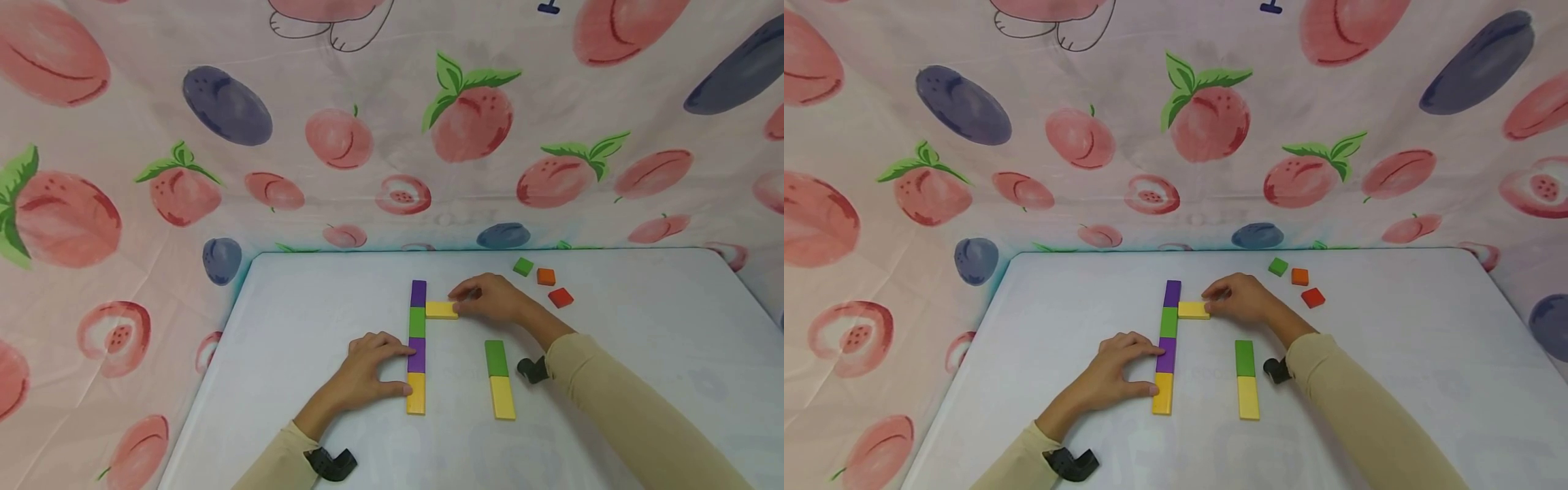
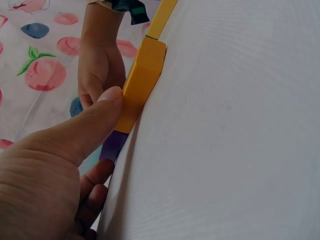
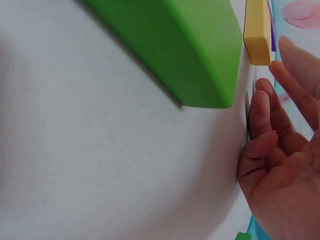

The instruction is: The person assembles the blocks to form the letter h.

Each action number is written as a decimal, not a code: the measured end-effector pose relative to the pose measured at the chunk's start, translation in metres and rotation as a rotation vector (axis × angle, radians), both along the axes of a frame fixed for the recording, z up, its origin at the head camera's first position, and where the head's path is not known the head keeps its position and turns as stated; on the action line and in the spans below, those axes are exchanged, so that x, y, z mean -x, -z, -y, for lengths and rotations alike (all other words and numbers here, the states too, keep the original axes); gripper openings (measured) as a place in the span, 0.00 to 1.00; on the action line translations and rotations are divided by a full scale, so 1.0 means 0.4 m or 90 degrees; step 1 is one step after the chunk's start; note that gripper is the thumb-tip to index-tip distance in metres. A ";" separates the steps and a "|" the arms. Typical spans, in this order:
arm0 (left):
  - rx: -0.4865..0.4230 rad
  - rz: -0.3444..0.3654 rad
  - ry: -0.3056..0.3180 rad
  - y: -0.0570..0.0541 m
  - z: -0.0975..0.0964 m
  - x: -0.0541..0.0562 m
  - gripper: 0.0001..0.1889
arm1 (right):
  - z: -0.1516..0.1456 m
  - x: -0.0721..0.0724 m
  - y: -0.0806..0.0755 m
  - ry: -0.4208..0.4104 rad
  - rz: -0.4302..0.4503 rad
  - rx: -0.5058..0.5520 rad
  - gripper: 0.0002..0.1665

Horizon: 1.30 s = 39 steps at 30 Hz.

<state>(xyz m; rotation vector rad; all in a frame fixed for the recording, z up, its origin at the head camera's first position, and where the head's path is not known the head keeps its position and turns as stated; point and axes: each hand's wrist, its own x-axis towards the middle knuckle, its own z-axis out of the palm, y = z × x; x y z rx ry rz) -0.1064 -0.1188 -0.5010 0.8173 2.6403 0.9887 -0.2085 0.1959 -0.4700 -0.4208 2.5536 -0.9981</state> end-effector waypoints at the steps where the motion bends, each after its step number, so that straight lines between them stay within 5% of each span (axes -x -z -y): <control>1: 0.000 0.000 0.000 0.000 0.000 0.000 0.30 | -0.003 0.001 0.001 0.004 0.007 0.007 0.18; 16: 0.006 0.001 -0.003 0.002 -0.001 0.000 0.30 | 0.005 0.001 0.003 0.065 0.058 -0.001 0.16; 39: 0.003 -0.006 -0.003 0.001 -0.002 0.001 0.30 | 0.003 0.006 0.003 0.072 0.071 -0.008 0.15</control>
